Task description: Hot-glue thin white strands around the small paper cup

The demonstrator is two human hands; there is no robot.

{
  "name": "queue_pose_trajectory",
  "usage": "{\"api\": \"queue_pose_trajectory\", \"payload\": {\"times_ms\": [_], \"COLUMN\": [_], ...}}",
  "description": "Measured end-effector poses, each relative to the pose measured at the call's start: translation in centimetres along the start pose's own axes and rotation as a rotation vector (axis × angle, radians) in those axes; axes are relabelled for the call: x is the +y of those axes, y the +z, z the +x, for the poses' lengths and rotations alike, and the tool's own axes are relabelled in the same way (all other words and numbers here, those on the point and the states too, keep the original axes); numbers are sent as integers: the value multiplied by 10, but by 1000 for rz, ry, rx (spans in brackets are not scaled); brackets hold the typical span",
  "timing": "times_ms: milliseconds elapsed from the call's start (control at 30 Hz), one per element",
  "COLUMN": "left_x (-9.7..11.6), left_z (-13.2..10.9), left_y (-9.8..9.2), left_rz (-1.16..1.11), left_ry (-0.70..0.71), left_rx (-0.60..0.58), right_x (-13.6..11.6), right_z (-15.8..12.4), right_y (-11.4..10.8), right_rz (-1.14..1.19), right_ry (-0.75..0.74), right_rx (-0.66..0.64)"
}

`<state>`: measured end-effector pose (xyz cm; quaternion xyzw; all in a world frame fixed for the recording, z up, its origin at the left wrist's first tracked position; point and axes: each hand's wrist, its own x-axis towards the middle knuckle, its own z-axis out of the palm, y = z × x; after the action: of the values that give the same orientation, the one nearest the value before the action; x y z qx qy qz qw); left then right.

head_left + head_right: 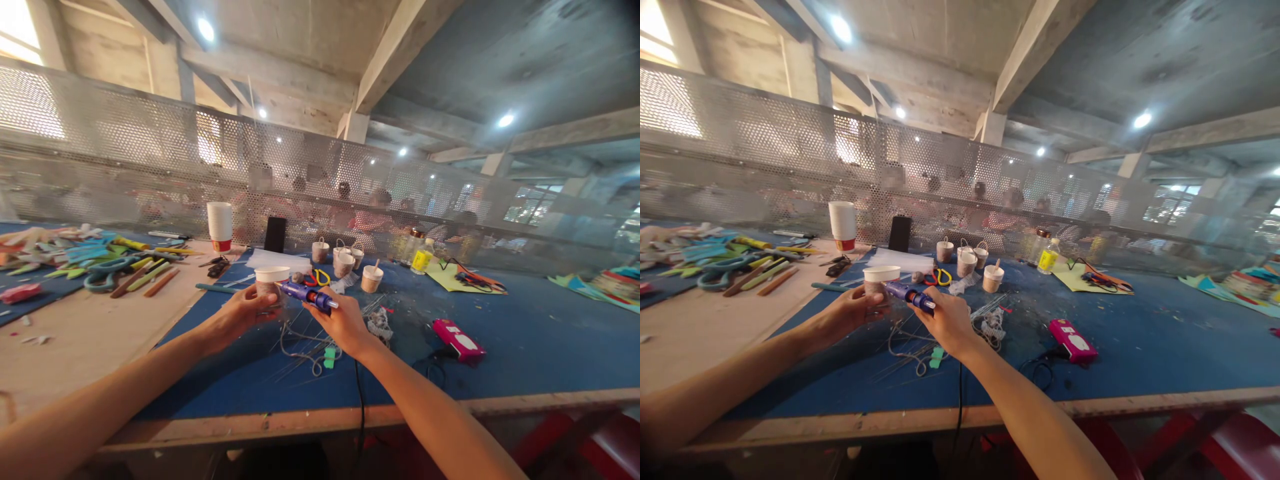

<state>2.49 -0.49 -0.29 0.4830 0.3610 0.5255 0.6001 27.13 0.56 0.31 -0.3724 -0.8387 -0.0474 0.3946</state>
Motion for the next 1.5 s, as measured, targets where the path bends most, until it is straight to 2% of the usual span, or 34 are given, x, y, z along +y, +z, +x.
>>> {"api": "queue_pose_trajectory", "payload": {"times_ms": [1500], "left_x": [-1], "left_z": [2], "left_y": [-3], "left_rz": [-27], "left_ry": [-10], "left_rx": [1], "right_x": [0], "right_z": [1], "right_y": [-3], "right_rz": [-35], "right_ry": [12], "right_rx": [-29]}}
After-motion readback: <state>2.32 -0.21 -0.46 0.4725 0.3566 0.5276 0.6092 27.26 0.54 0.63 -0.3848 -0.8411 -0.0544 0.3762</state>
